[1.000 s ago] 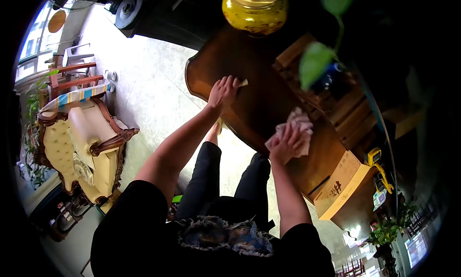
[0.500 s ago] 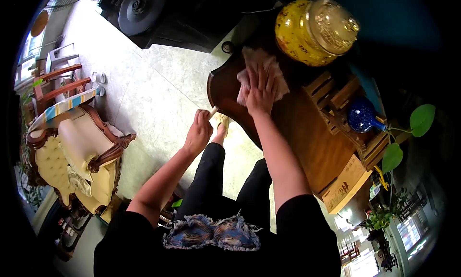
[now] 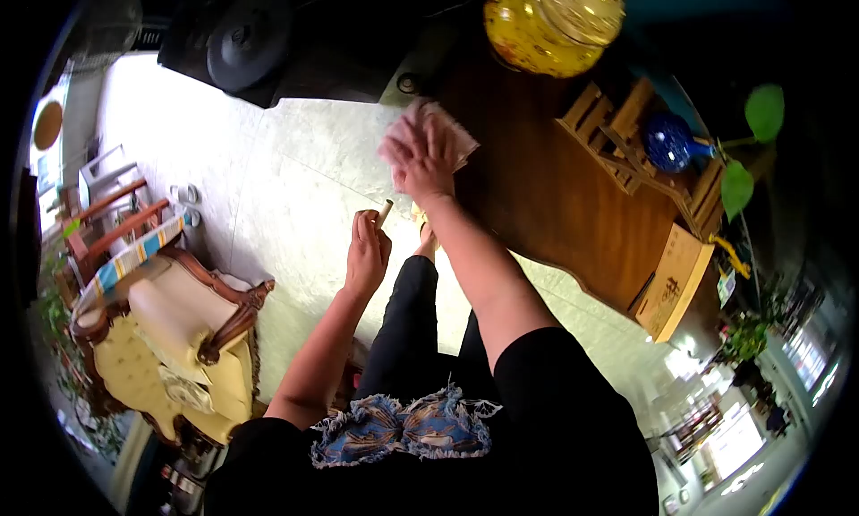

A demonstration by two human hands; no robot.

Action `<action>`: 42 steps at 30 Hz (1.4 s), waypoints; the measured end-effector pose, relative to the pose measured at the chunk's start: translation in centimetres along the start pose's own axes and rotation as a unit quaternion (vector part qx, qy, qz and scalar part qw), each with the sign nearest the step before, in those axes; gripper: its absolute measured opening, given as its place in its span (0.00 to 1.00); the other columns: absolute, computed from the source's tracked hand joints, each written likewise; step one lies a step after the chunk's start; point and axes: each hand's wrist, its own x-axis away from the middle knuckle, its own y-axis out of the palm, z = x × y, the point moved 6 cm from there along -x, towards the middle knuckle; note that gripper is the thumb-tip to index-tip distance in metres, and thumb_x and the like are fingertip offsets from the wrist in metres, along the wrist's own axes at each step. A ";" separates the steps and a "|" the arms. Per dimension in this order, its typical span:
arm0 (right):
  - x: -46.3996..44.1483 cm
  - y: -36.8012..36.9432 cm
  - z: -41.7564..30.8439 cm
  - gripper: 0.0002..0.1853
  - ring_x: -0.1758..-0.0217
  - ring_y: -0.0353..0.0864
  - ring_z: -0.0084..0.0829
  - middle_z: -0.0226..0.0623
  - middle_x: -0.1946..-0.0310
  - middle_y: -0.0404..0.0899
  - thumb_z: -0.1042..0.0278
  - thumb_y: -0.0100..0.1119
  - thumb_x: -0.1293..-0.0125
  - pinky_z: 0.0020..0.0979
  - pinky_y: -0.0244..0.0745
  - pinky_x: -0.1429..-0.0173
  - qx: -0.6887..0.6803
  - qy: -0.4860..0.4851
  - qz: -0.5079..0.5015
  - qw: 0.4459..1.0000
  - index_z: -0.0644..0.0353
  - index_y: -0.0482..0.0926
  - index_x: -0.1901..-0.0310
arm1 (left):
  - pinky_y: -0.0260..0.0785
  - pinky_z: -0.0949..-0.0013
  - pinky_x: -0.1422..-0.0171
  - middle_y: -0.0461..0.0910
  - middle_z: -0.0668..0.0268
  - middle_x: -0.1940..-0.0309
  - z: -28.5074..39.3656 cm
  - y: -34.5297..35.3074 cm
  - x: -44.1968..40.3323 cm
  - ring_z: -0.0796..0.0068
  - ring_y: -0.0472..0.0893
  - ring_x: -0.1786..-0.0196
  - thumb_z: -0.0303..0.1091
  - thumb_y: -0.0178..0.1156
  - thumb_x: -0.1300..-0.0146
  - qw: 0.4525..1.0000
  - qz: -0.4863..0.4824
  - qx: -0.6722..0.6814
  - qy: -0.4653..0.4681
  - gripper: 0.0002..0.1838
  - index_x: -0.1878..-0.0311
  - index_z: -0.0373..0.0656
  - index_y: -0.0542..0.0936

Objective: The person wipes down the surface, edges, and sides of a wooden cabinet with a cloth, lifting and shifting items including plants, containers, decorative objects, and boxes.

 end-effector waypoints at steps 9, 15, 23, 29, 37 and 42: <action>10.5 -3.7 3.5 0.27 0.12 0.49 0.41 0.19 0.17 0.59 0.50 0.55 0.28 0.53 0.44 0.13 0.030 -0.061 0.108 0.992 0.25 0.75 0.27 | 0.73 0.52 0.52 0.72 0.47 0.51 2.4 3.1 -1.1 0.41 0.75 0.55 0.15 0.53 0.34 0.996 -0.056 -0.030 0.069 0.16 0.43 0.32 0.68; 22.2 -5.8 15.1 0.28 0.12 0.49 0.42 0.24 0.17 0.60 0.53 0.67 0.32 0.54 0.42 0.12 -0.124 0.012 0.068 0.990 0.29 0.77 0.30 | 0.67 0.44 0.35 0.72 0.43 0.44 5.6 10.0 -4.9 0.34 0.72 0.41 0.21 0.54 0.30 0.978 -0.080 -0.078 0.176 0.22 0.34 0.32 0.67; 33.1 -6.6 28.0 0.42 0.12 0.35 0.63 0.36 0.12 0.36 0.48 0.58 0.27 0.64 0.34 0.14 -0.013 0.454 0.008 0.891 0.35 0.51 0.16 | 0.71 0.45 0.41 0.77 0.47 0.52 14.1 20.6 -15.3 0.40 0.75 0.47 0.23 0.58 0.31 0.982 -0.051 -0.025 0.180 0.15 0.42 0.37 0.75; 33.1 -6.8 28.2 0.45 0.12 0.36 0.65 0.33 0.12 0.36 0.47 0.62 0.31 0.69 0.33 0.16 -0.025 0.444 0.036 0.895 0.31 0.51 0.16 | 0.73 0.47 0.40 0.83 0.52 0.56 20.0 26.2 -19.2 0.45 0.78 0.47 0.29 0.66 0.37 0.972 0.011 -0.093 0.217 0.08 0.56 0.38 0.85; 32.9 -7.7 28.1 0.45 0.12 0.35 0.64 0.30 0.12 0.36 0.50 0.64 0.31 0.70 0.29 0.15 -0.070 0.444 0.049 0.892 0.31 0.52 0.16 | 0.69 0.48 0.39 0.86 0.61 0.52 21.4 31.9 -20.9 0.49 0.81 0.46 0.38 0.73 0.44 0.934 0.165 -0.135 0.288 0.11 0.59 0.45 0.89; 32.9 -7.7 28.2 0.45 0.12 0.35 0.64 0.30 0.12 0.35 0.50 0.65 0.31 0.70 0.29 0.16 -0.081 0.445 0.040 0.891 0.31 0.52 0.16 | 0.66 0.46 0.32 0.87 0.63 0.51 20.5 33.2 -20.5 0.53 0.81 0.43 0.43 0.73 0.43 0.912 0.164 -0.237 0.291 0.15 0.54 0.50 0.91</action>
